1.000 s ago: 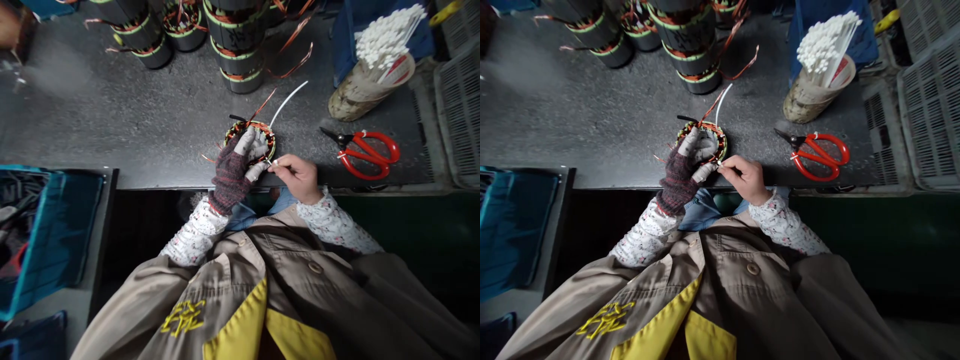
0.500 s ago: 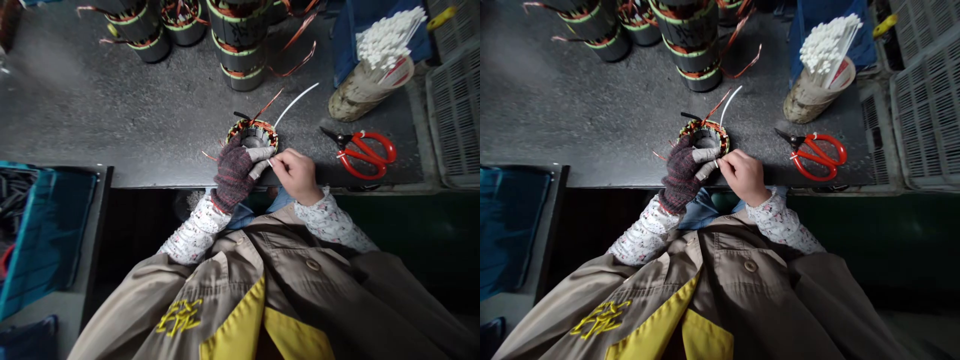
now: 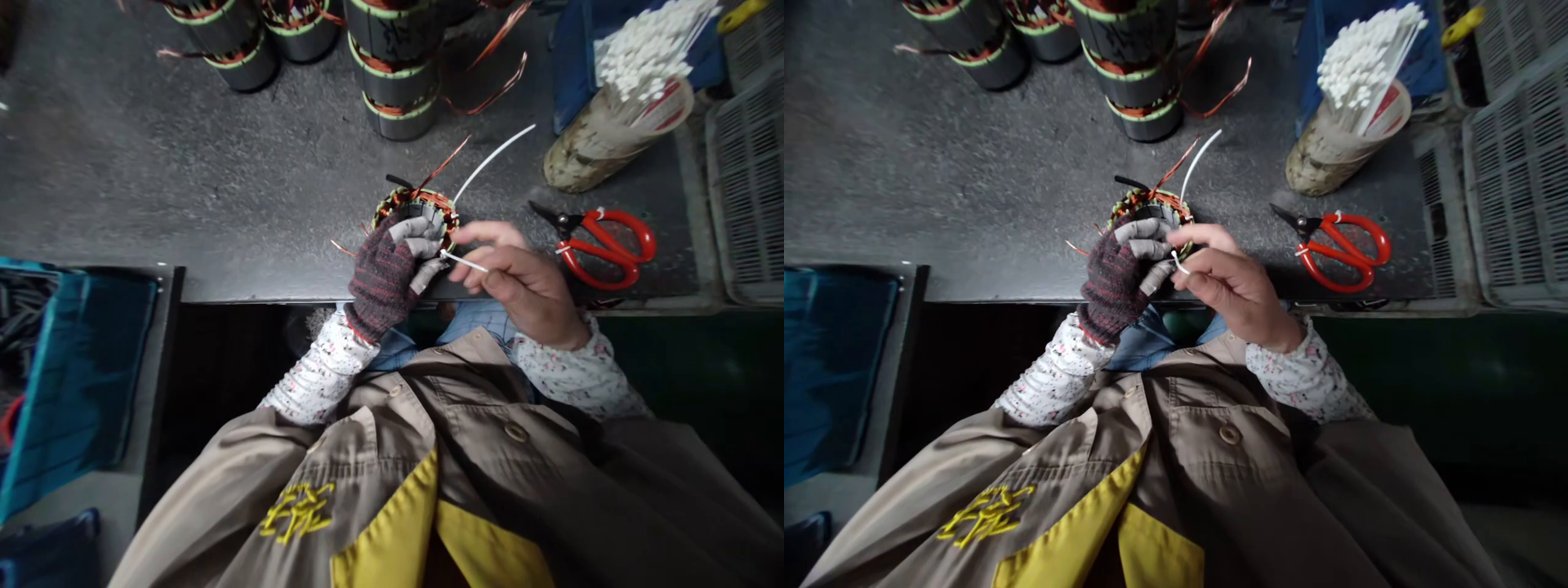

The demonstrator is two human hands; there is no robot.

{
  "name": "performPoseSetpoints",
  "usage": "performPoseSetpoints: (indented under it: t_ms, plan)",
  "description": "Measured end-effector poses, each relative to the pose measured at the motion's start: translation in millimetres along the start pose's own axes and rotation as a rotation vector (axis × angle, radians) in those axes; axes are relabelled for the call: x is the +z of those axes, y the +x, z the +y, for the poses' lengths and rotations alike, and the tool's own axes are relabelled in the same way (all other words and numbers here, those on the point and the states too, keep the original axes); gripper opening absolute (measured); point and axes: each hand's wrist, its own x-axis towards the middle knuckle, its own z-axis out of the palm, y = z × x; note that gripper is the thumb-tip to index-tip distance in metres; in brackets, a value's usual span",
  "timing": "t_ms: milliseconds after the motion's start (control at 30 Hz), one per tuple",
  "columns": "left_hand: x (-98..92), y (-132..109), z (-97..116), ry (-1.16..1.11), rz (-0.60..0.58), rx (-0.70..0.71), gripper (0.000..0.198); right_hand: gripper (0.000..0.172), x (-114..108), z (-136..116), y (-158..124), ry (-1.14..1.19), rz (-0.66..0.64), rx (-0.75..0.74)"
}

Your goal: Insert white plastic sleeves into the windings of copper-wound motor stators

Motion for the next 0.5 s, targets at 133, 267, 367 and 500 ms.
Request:
performPoseSetpoints:
  t_ms: [133,267,367,500]
  plan:
    - [-1.1,-6,-3,0.098,0.003,0.021,0.013,0.025,-3,8,-17,0.449,-0.104,0.163]
    - [5.7,-7,0,0.164,0.016,0.038,0.016,0.028,-3,-3,-16,0.480,0.107,0.161]
    - [19.0,-7,12,0.214,0.035,0.077,0.013,0.026,11,3,15,0.527,0.298,0.109]
    - [29.3,-6,29,0.238,0.020,0.083,0.018,0.038,31,37,55,0.445,0.384,0.273]
